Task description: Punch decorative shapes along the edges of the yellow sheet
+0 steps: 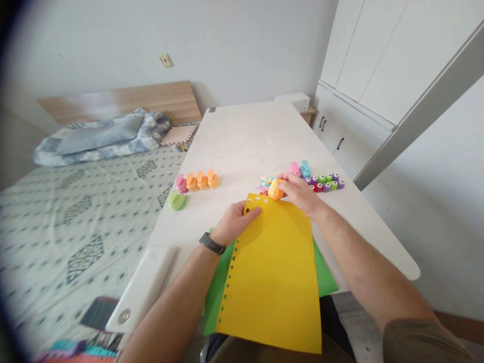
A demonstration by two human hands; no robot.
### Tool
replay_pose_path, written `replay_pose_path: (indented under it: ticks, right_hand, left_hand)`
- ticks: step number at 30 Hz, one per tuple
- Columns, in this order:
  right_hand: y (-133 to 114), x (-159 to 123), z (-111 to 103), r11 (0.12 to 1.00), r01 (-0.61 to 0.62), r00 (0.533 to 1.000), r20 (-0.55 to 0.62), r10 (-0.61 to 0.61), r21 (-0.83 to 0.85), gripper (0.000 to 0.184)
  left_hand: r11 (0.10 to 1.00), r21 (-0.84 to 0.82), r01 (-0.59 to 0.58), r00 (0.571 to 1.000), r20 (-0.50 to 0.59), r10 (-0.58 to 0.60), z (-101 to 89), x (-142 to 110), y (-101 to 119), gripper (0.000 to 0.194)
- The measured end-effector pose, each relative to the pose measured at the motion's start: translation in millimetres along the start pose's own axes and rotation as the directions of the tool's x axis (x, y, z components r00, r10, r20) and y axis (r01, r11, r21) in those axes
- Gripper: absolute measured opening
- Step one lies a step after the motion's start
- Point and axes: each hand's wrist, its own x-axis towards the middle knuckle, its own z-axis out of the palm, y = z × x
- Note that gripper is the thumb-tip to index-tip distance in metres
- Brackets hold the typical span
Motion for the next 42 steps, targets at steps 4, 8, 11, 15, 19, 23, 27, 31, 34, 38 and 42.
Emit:
replay_pose_path:
  ticks: [4, 8, 11, 15, 19, 23, 27, 31, 34, 38, 42]
  right_hand:
    - [3, 0, 1, 0.999, 0.005, 1.0, -0.019, -0.006, -0.041, 0.028]
    - [7, 1, 1, 0.998, 0.004, 0.999, -0.043, -0.006, -0.055, 0.028]
    - [8, 1, 1, 0.999, -0.001, 0.999, -0.048, -0.001, -0.049, 0.027]
    - [6, 0, 2, 0.999, -0.002, 0.999, -0.05, 0.0, -0.041, 0.025]
    - [4, -1, 3, 0.999, 0.008, 0.998, -0.06, -0.011, -0.05, 0.025]
    - [4, -2, 3, 0.999, -0.001, 0.999, -0.043, 0.0, -0.038, 0.026]
    - [3, -3, 3, 0.999, -0.005, 0.999, -0.039, 0.003, -0.051, 0.027]
    - [1, -7, 3, 0.997, -0.003, 1.0, -0.012, 0.003, -0.074, 0.024]
    - [0, -11, 5, 0.992, -0.001, 1.0, 0.001, 0.001, -0.127, 0.022]
    - [0, -14, 10, 0.961, 0.023, 1.0, 0.004, -0.023, -0.274, 0.021]
    - [2, -14, 12, 0.9, 0.089, 0.996, 0.041, -0.079, -0.427, 0.023]
  left_hand:
    - [0.999, 0.015, -0.038, 0.999, 0.011, 0.037, -0.1, 2, -6, 0.042]
    - [0.998, 0.008, -0.062, 0.998, 0.011, 0.062, 0.1, 3, -9, 0.041]
    - [0.998, -0.013, -0.062, 0.998, -0.002, 0.062, 0.8, 2, -6, 0.04]
    - [0.999, -0.037, -0.04, 0.999, -0.027, 0.039, 1.4, -1, 0, 0.039]
    - [0.998, -0.021, -0.055, 0.998, -0.012, 0.055, 1.0, -1, 0, 0.038]
    - [0.998, -0.013, -0.063, 0.998, -0.006, 0.063, 1.1, 0, -3, 0.039]
    - [0.998, -0.015, -0.061, 0.998, 0.002, 0.061, 1.5, 3, -8, 0.039]
    - [0.998, -0.016, -0.068, 0.998, 0.01, 0.069, 1.7, 4, -12, 0.04]
    - [0.997, -0.033, -0.073, 0.997, 0.005, 0.073, 2.7, 5, -15, 0.039]
    - [0.996, -0.012, -0.083, 0.997, 0.004, 0.083, 4.4, 6, -15, 0.038]
    - [0.994, 0.019, -0.106, 0.994, -0.006, 0.106, 4.8, 5, -14, 0.037]
